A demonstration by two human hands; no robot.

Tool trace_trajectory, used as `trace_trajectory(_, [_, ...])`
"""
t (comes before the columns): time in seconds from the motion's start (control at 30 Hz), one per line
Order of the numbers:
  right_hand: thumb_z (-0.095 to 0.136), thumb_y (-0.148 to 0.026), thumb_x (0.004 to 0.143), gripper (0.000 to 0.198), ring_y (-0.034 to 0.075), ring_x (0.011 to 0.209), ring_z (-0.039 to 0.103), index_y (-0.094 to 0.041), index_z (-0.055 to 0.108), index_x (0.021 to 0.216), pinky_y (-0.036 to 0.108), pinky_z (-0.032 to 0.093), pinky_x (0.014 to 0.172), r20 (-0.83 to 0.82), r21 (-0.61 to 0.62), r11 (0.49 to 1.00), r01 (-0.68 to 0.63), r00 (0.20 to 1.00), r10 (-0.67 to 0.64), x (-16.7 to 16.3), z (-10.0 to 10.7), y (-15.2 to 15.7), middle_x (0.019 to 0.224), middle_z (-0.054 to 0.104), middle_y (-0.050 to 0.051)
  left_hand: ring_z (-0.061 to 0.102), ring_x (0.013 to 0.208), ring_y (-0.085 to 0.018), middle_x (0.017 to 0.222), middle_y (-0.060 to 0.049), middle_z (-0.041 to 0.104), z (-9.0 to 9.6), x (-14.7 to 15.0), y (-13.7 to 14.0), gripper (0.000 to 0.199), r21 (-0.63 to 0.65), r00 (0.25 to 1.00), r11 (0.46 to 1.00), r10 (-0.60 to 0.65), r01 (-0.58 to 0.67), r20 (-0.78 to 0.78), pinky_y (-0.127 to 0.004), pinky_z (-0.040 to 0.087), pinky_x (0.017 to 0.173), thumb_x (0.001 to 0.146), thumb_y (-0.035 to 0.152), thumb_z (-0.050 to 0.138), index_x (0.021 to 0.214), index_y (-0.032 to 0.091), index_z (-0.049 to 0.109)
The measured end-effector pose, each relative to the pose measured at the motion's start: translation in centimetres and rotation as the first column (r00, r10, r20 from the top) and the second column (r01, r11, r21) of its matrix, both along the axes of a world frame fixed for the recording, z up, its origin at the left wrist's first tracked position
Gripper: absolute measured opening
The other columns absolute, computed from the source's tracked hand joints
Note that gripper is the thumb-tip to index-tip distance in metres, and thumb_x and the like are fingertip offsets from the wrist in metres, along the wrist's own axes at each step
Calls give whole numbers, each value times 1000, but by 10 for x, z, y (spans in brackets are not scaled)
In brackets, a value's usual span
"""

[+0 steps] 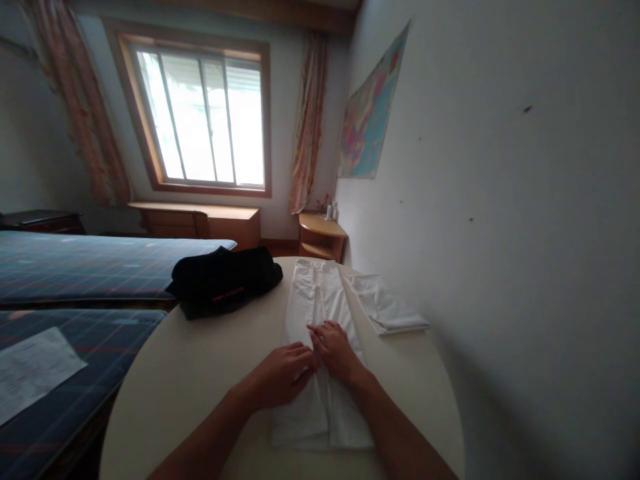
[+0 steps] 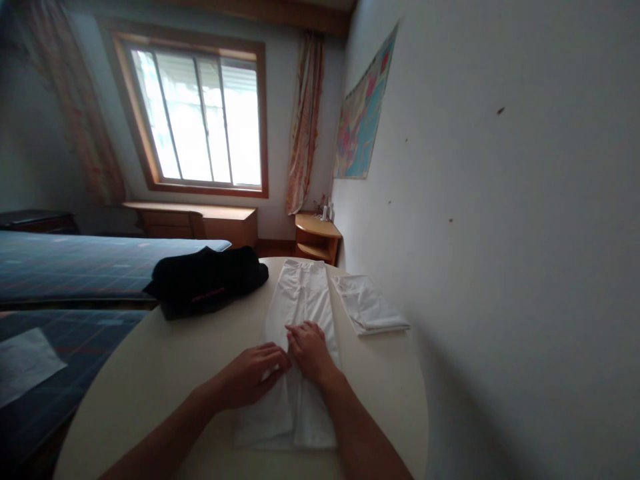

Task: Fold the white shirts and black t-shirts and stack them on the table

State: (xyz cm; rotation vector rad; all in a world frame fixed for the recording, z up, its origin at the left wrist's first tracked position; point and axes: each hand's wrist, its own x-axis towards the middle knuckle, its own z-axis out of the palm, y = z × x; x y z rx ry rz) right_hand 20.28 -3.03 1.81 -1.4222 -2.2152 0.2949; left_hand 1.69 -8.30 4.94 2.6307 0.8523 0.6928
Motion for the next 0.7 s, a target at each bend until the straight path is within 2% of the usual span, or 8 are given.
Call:
trace_trajectory(0.2, [38, -29, 100, 36, 19, 121, 54, -22, 69, 117, 33, 28, 110, -106, -36, 999, -25, 994, 21, -2, 1, 3, 117, 71, 5, 60, 93, -18, 97, -4, 64, 1, -1, -3, 14, -12, 1000, 1000, 24, -24, 14, -27, 45, 87, 88, 13, 48, 95, 23, 56])
trace_trajectory(0.4, [53, -28, 92, 28, 22, 122, 53, -19, 74, 110, 30, 34, 106, -117, -40, 993, 107, 987, -111, 1, 5, 3, 110, 73, 6, 60, 94, -17, 100, -3, 65, 0, 0, -3, 18, -51, 1000, 999, -19, 20, 15, -25, 45, 87, 84, 12, 52, 95, 23, 60])
trace_trajectory(0.57, [57, -27, 89, 26, 21, 114, 57, -18, 76, 105, 29, 37, 102, -124, -11, 987, 158, 980, -158, 5, 5, 3, 106, 74, 8, 61, 103, -19, 118, -1, 62, 0, 1, -6, 33, -141, 998, 989, -46, 41, -30, -29, 46, 93, 78, 25, 70, 110, 30, 65])
trace_trajectory(0.63, [57, -28, 88, 26, 21, 109, 59, -18, 76, 104, 28, 39, 99, -114, -8, 992, 128, 985, -128, 6, 4, 3, 104, 73, 8, 62, 101, -20, 117, -1, 62, 0, 2, -7, 31, -180, 997, 983, -49, 38, -55, -31, 46, 92, 75, 30, 75, 105, 31, 70])
trace_trajectory(0.7, [57, -28, 88, 26, 21, 108, 59, -18, 75, 105, 28, 39, 98, -106, -9, 994, 105, 989, -105, 7, 3, 3, 104, 73, 8, 62, 97, -19, 113, -1, 63, 0, 4, -8, 20, -217, 995, 975, -60, 42, -77, -32, 47, 91, 75, 31, 76, 95, 29, 73])
